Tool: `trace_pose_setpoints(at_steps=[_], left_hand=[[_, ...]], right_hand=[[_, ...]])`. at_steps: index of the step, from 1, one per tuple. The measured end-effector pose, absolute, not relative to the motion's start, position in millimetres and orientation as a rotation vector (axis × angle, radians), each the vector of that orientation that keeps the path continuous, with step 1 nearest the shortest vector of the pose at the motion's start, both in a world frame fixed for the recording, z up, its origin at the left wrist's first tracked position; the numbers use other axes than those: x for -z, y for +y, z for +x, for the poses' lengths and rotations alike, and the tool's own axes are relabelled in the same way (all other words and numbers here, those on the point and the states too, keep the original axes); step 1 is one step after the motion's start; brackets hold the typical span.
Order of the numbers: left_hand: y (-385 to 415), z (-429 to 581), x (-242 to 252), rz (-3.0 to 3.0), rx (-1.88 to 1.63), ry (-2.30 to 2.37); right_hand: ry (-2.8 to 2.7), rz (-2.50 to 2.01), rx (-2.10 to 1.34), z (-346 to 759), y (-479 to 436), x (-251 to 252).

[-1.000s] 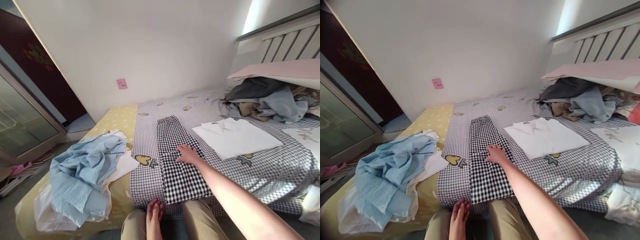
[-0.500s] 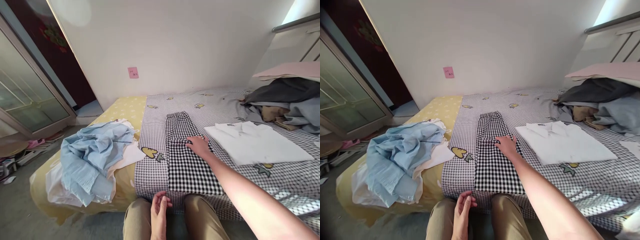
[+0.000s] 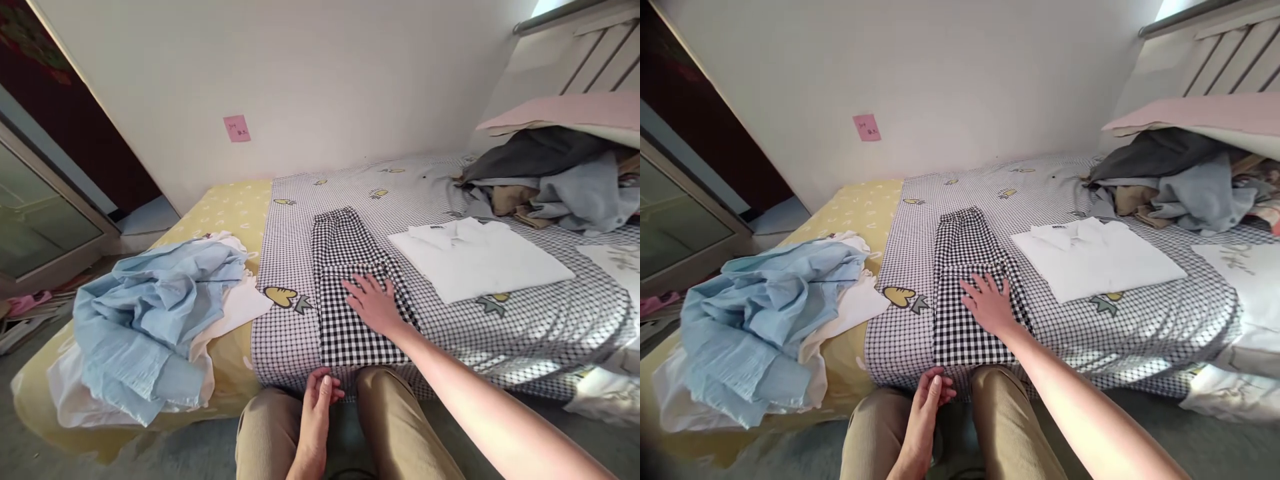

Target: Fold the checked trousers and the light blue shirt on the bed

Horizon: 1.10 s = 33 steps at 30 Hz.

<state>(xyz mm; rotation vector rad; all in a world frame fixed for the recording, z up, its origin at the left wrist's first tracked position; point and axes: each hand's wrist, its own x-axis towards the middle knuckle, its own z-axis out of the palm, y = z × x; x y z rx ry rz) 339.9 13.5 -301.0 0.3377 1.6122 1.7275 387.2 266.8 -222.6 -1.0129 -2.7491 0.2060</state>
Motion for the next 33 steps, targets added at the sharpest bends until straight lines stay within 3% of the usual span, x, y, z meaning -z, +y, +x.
trace_pose_setpoints(at_steps=[4, 8, 13, 16, 19, 27, 33], left_hand=[[8.1, 343.1, 300.7, 0.684, -1.694, 2.052], [22.1, 340.5, 264.8, 1.261, -1.745, 2.641], [105.0, 325.0, 204.5, 2.041, -0.961, 2.655], [150.7, 303.1, 205.0, 2.017, -0.507, 2.603], [170.0, 281.6, 225.5, 1.797, -0.319, 2.714], [166.4, 274.6, 238.5, 1.691, -0.286, 2.783], [167.4, 274.8, 242.3, 1.699, -0.372, 2.800]], right_hand=[[-2.876, -1.018, -0.324, 383.3, 264.7, 229.6], [-2.854, -0.992, -0.410, 382.1, 265.8, 225.6], [-2.797, -0.892, -0.378, 385.8, 263.5, 223.3], [-2.784, -0.853, -0.404, 385.6, 265.1, 224.9], [-2.748, -0.874, -0.472, 383.4, 267.7, 225.8], [-2.704, -0.927, -0.450, 392.0, 263.7, 229.3], [-2.508, -1.166, -0.179, 458.0, 255.1, 254.9]])
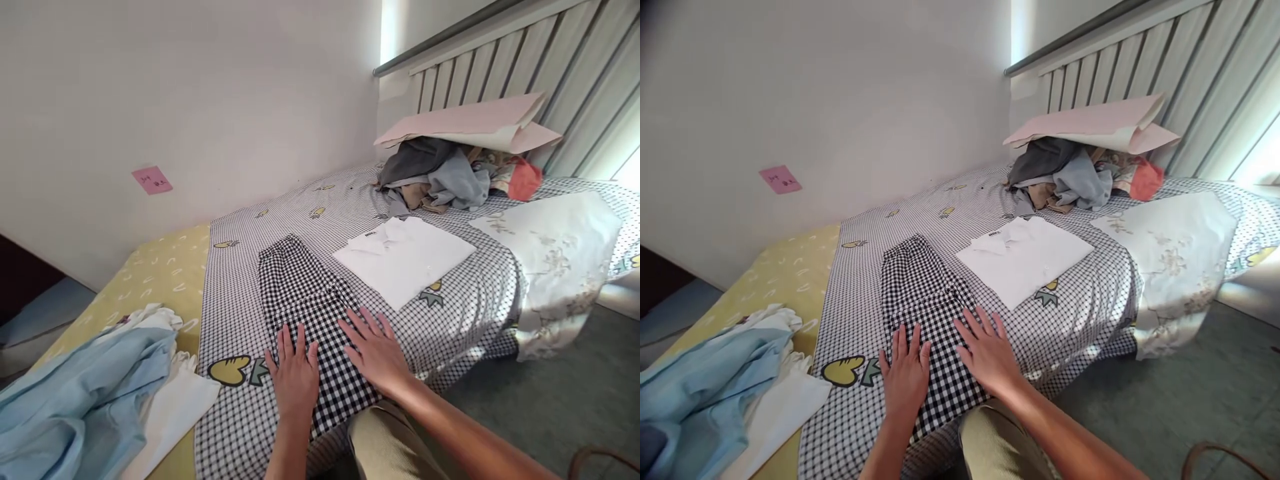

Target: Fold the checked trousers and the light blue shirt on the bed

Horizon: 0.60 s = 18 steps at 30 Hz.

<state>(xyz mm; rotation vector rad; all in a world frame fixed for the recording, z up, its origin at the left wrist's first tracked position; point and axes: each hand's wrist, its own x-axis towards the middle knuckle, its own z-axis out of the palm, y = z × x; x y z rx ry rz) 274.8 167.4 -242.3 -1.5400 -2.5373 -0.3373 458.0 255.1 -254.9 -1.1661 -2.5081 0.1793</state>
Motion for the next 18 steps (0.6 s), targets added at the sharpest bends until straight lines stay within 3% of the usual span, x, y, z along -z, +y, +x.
trace_pose_setpoints(at_steps=[7, 13, 18], left_hand=[[167.2, 278.2, 243.0, -1.514, 0.353, -2.534], [167.1, 280.2, 243.4, -1.499, 0.402, -2.537], [168.1, 280.8, 245.9, -1.494, 0.421, -2.539]], right_hand=[[-2.357, -1.232, 0.069, 531.5, 243.1, 297.6], [-2.293, -1.100, 0.110, 480.1, 235.1, 241.4], [-2.621, -1.053, -0.158, 399.4, 280.5, 220.6]])
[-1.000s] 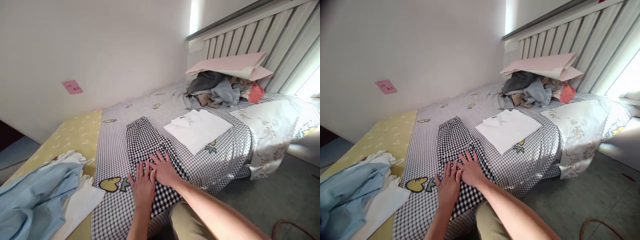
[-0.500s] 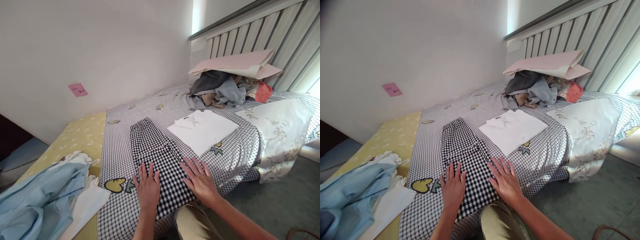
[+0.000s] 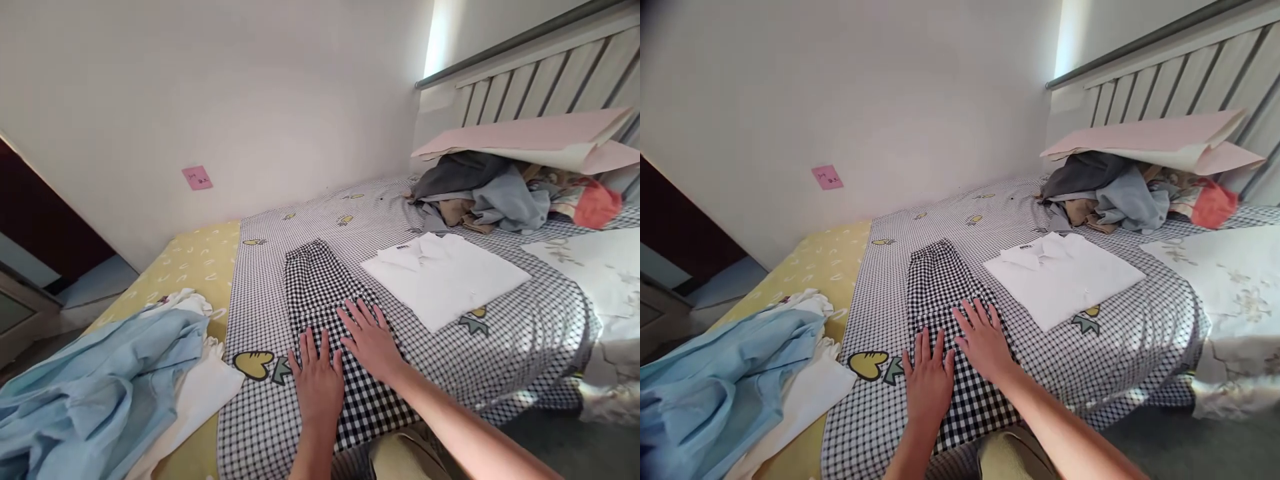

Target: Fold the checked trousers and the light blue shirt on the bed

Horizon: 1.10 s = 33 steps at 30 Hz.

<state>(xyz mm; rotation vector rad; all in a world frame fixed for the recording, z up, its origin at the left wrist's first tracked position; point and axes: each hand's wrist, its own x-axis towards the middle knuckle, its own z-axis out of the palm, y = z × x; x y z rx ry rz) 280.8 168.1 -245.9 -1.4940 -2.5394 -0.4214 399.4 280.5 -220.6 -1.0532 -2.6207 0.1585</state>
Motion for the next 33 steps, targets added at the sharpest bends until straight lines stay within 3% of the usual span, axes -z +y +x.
trace_pose_setpoints(at_steps=[4, 12, 26, 33], left_hand=[[169.8, 280.9, 251.5, -1.485, 0.489, -2.563], [171.0, 280.9, 247.9, -1.497, 0.430, -2.574], [169.2, 284.1, 228.5, -1.526, 0.405, -2.657], [171.2, 285.0, 224.9, -1.528, 0.347, -2.683]], right_hand=[[-2.735, -1.233, -0.325, 366.4, 325.7, 231.4], [-2.695, -1.253, -0.304, 361.6, 336.1, 236.7], [-2.750, -0.776, -0.238, 459.3, 286.0, 233.2], [-2.350, -1.170, 0.017, 474.3, 216.9, 252.0]])
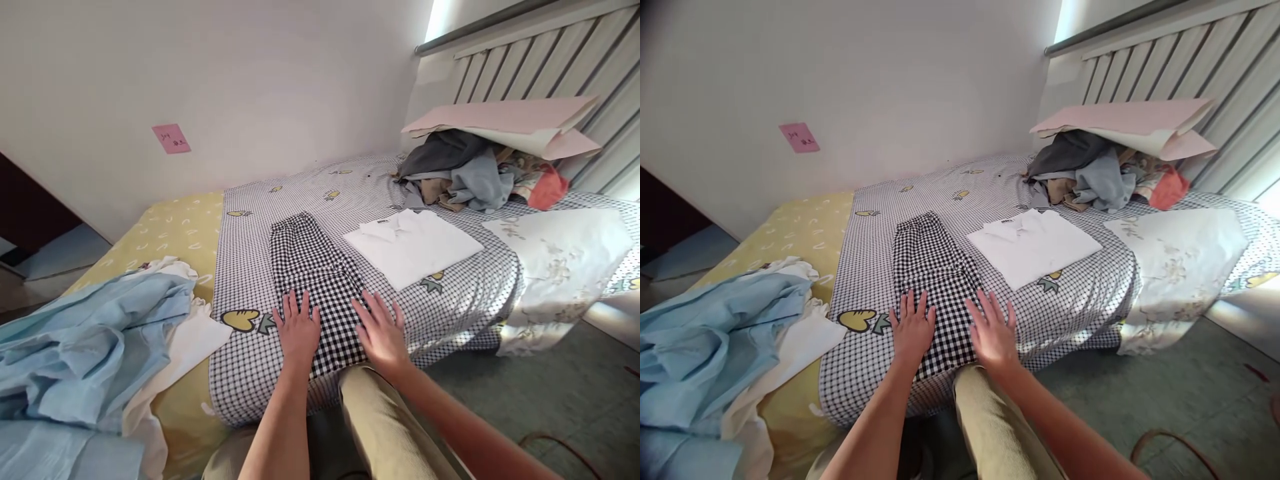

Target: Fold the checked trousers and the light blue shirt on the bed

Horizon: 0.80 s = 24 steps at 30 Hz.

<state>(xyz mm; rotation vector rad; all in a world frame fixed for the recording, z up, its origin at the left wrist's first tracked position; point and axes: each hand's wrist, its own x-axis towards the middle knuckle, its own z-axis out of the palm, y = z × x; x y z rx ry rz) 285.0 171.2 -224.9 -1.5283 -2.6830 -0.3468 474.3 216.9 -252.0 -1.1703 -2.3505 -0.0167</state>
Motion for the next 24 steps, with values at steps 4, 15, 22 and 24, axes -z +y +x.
trace_pose_setpoints(at_steps=[4, 15, 22, 24], left_hand=[[173.8, 282.5, 223.0, -1.524, 0.236, -2.786], [172.3, 283.9, 226.4, -1.523, 0.295, -2.724], [173.2, 286.9, 221.7, -1.519, 0.254, -2.765], [173.1, 287.8, 220.8, -1.510, 0.247, -2.774]], right_hand=[[-2.442, -0.693, 0.119, 449.2, 169.6, 258.0], [-2.516, -0.857, 0.185, 560.3, 246.5, 302.1], [-2.350, -0.830, 0.164, 522.6, 188.7, 256.3], [-2.451, -0.748, 0.140, 499.9, 181.7, 258.5]])
